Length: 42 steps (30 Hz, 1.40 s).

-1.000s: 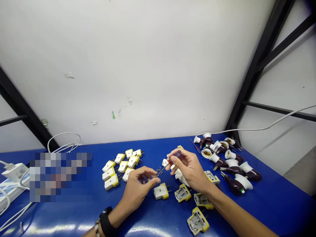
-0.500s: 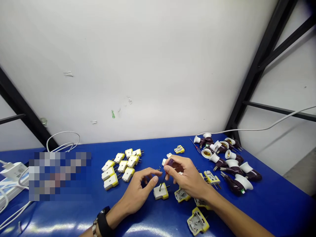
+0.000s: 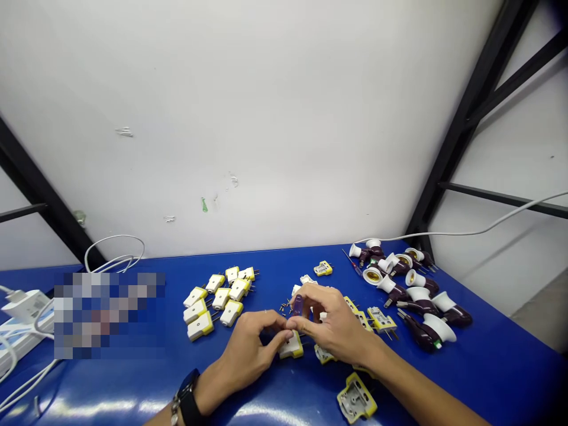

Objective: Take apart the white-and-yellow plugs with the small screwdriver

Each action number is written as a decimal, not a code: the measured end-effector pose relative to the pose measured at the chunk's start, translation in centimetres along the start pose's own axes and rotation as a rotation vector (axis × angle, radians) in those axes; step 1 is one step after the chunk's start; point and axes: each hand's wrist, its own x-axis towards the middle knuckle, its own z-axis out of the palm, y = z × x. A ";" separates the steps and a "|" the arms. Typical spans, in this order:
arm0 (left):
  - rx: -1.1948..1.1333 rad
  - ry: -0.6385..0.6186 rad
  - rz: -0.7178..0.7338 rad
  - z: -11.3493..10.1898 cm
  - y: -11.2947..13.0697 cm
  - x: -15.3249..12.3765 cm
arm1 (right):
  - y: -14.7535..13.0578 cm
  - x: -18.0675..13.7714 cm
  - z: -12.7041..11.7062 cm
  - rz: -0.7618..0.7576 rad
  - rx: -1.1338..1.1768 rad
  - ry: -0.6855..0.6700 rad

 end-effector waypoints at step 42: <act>0.117 -0.039 0.147 -0.5 -0.6 -0.3 | -0.7 0.0 0.6 -0.050 0.018 0.070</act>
